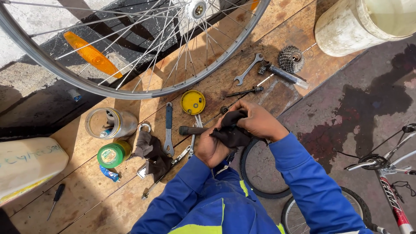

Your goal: Cleaning a bicycle component using a degreasing liquid and a rag on a workbench.

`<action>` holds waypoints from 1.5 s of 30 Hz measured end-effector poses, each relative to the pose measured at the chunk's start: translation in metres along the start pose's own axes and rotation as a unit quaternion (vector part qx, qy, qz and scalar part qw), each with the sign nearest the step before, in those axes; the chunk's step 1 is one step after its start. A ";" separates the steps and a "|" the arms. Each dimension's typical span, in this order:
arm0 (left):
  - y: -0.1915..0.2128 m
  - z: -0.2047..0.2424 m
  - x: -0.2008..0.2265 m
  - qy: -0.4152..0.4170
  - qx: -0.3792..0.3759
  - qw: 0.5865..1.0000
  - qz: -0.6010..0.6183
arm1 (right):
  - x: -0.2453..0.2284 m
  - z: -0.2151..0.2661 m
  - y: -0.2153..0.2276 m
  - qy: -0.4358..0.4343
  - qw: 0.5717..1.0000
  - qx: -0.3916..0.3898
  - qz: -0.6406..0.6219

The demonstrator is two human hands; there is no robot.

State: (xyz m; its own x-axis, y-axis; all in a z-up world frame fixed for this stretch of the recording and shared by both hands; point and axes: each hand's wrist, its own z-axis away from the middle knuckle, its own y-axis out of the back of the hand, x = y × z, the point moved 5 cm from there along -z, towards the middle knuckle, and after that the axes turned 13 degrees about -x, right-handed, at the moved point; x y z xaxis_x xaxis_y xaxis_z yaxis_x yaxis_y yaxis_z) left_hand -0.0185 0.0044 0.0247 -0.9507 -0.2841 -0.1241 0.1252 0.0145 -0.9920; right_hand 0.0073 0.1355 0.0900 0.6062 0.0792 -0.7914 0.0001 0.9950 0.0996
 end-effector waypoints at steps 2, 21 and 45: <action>0.008 0.000 0.001 -0.004 0.011 1.000 0.011 | -0.004 0.003 0.002 -0.007 0.999 0.017 0.032; 0.010 -0.006 0.030 -0.040 0.039 0.998 -0.023 | -0.030 0.071 -0.003 0.145 0.922 0.315 0.172; 0.024 0.005 0.030 -0.036 0.064 0.997 -0.038 | -0.020 0.071 -0.069 0.286 0.924 0.248 0.052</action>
State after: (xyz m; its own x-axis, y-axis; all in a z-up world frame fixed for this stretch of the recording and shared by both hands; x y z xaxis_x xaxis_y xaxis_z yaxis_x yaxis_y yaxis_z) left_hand -0.0429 -0.0085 -0.0028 -0.9364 -0.3484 -0.0418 0.0927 -0.1308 -0.9871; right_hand 0.0521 0.0605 0.1418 0.1032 0.3334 -0.9371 0.4162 0.8412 0.3451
